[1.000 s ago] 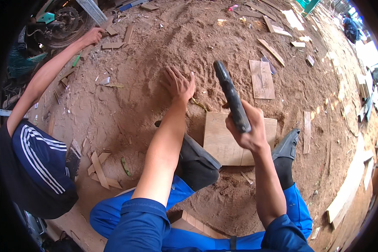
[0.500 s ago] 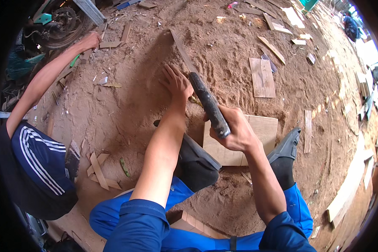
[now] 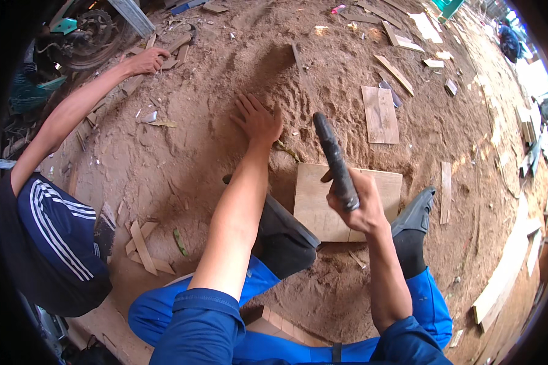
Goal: The person saws a piece of wood using a hand saw while sitting on the ground.
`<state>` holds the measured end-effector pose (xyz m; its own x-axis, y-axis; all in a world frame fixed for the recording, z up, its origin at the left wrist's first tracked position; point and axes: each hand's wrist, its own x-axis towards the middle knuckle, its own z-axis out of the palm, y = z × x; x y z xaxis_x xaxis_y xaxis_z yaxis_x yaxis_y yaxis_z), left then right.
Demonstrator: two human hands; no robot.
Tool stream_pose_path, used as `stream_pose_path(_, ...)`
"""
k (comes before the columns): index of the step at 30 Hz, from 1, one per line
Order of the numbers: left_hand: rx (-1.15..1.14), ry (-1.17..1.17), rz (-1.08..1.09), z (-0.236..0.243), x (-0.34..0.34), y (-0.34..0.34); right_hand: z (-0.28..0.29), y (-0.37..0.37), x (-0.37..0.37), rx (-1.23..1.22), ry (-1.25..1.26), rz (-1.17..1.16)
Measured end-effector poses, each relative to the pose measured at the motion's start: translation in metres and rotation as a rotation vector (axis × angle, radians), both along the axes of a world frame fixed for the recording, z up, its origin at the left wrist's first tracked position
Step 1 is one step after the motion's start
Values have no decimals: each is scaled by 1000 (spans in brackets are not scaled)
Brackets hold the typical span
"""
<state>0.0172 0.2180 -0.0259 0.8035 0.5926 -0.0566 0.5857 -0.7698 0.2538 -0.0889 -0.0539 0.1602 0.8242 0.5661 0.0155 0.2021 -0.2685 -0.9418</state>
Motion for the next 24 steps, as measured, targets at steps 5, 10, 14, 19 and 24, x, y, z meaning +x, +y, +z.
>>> stream_pose_path(5,6,-14,3,-2,0,2,4,-7,-25,44,23,158)
stream_pose_path(10,23,-7,7,-2,1,3,29,-42,-40,-11,105,148)
stream_pose_path(14,-10,6,6,3,2,1,33,-60,-50,32,37,-26)
stream_pose_path(19,8,19,10,1,3,5,27,-47,-35,95,93,6)
stream_pose_path(24,-27,-73,7,2,4,3,15,-43,-53,76,149,89)
